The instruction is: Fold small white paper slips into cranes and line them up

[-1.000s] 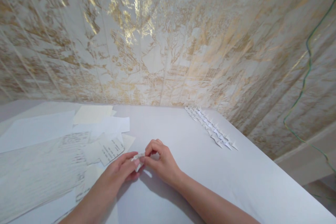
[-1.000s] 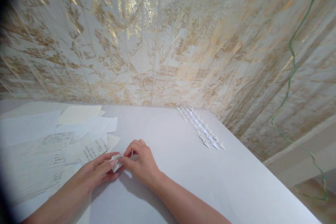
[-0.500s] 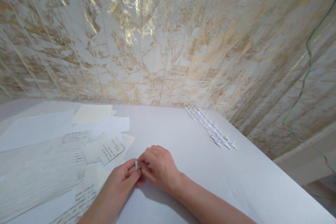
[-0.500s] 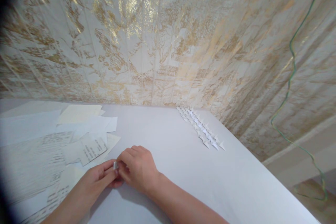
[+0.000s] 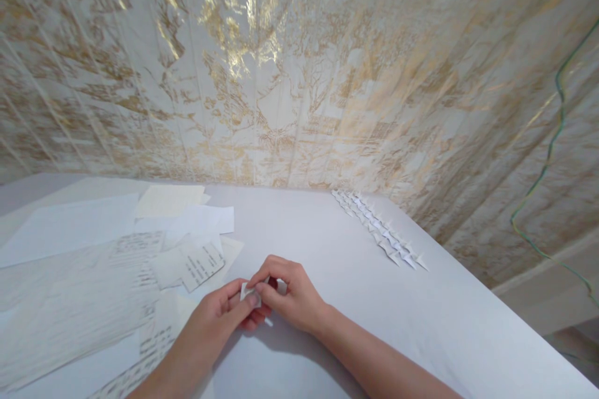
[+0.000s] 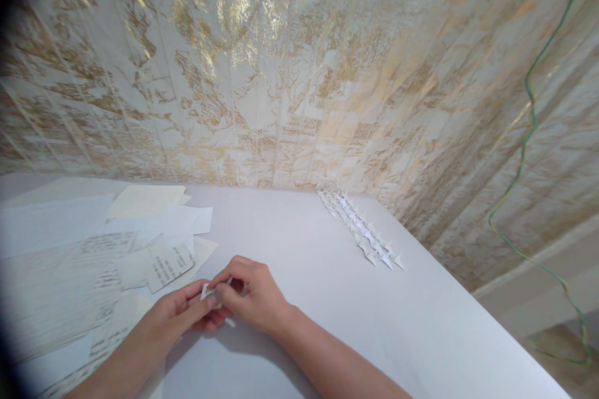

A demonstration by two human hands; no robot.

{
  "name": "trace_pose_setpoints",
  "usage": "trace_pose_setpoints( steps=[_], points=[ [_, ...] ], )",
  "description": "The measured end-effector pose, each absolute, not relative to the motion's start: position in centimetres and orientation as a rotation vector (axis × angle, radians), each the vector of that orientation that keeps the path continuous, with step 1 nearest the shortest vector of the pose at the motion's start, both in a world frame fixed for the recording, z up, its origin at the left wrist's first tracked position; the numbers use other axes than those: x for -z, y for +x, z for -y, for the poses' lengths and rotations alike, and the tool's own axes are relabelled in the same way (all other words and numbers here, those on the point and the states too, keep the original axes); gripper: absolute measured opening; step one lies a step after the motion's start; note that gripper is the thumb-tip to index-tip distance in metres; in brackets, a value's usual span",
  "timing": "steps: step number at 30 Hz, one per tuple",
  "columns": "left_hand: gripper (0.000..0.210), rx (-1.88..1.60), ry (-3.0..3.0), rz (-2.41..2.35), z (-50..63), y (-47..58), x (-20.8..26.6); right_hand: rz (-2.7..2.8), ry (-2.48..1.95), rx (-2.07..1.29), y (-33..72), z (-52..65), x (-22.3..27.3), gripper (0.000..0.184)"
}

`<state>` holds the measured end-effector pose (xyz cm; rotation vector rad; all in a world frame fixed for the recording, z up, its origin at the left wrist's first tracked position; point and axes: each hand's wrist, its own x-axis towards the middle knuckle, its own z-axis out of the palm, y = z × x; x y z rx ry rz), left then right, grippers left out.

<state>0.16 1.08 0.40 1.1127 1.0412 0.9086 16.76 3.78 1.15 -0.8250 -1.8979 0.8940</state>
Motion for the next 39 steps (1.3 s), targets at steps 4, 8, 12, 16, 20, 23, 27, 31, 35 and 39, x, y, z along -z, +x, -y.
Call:
trace_pose_setpoints(
  steps=[4, 8, 12, 16, 20, 23, 27, 31, 35, 39],
  points=[
    [0.051, -0.924, 1.111, -1.059, -1.0, 0.0, -0.4, 1.846, -0.836, -0.937, 16.7, -3.7, -1.2, 0.021],
    [0.052, -0.953, 1.136, -1.082, -1.0, -0.2, 0.2, 1.736, -0.85, -1.068, 16.7, -3.6, -1.2, 0.013],
    [0.047, -0.957, 1.168, -1.099, -1.0, -0.4, 0.6, 1.611, -0.88, -1.19, 16.5, -3.5, -1.2, 0.01],
    [0.045, -0.914, 1.257, -1.12, -0.8, -0.4, 0.4, 1.6, -0.974, -1.161, 16.1, -3.3, -1.2, 0.009],
    [0.048, -0.898, 1.281, -1.161, -0.7, -0.4, 0.1, 1.531, -1.05, -1.196, 15.9, -3.3, -0.9, 0.012],
    [0.048, -0.898, 1.276, -1.17, -0.7, -0.4, 0.0, 1.422, -1.012, -1.357, 16.0, -3.5, -0.4, 0.023],
    [0.048, -0.915, 1.273, -1.178, -0.7, -0.4, -0.1, 1.344, -0.935, -1.444, 16.2, -4.0, 0.0, 0.034],
    [0.049, -0.919, 1.268, -1.168, -0.8, -0.4, -0.1, 1.329, -0.961, -1.414, 16.2, -4.1, -0.1, 0.033],
    [0.051, -0.929, 1.256, -1.183, -0.8, -0.5, 0.0, 1.35, -0.996, -1.43, 16.1, -3.9, -0.3, 0.032],
    [0.047, -0.944, 1.259, -1.185, -0.8, -0.5, -0.1, 1.335, -0.992, -1.474, 16.0, -3.6, -0.5, 0.036]
  ],
)
